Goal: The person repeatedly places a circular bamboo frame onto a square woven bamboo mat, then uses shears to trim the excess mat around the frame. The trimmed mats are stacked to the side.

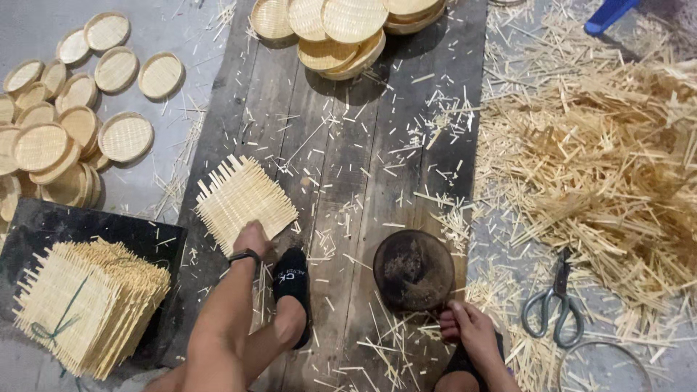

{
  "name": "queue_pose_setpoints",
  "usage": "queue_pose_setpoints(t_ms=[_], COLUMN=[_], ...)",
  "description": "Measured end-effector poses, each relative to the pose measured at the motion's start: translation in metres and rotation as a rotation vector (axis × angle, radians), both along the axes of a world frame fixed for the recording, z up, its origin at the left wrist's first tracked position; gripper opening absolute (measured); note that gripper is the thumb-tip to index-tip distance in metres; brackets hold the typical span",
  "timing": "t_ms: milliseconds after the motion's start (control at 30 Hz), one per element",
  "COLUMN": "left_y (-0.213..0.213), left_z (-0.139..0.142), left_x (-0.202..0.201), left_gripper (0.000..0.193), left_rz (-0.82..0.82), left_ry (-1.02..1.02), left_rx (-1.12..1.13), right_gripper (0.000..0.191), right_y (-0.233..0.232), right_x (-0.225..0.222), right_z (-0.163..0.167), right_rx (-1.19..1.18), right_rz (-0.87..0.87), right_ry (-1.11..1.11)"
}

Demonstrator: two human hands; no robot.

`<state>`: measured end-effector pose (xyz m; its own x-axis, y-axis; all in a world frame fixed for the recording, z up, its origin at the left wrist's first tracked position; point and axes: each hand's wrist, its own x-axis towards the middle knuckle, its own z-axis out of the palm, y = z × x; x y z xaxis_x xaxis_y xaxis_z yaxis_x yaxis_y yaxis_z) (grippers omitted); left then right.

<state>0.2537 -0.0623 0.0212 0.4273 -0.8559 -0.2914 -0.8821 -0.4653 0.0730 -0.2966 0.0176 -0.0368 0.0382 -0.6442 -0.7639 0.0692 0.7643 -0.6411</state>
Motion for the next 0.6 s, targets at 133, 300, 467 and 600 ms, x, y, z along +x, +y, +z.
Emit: queue_pose_setpoints(t_ms=[133,300,467,600], left_y=[0.010,0.018,0.013,0.011], left_z=[0.005,0.006,0.007,0.015], left_x=[0.018,0.009,0.009,0.020], left_gripper=[0.051,0.050,0.055,0.040], left_rz=[0.050,-0.094,0.077,0.092], left_ry=[0.089,-0.048,-0.039,0.073], left_rx=[0.164,-0.113,0.204,0.262], right_gripper=[0.034,0.034,0.032,0.032], right_y=[0.001,-0.003,0.004,0.009], right_x=[-0.007,-0.002,-0.007,-0.014], right_z=[-0.006,-0.017,-0.024,-0.022], right_rx=[-0.050,-0.008,-0.114,-0.163], right_rz=[0.013,0.004,0.053,0.063], right_ry=[-0.005,0.015,-0.006,-0.019])
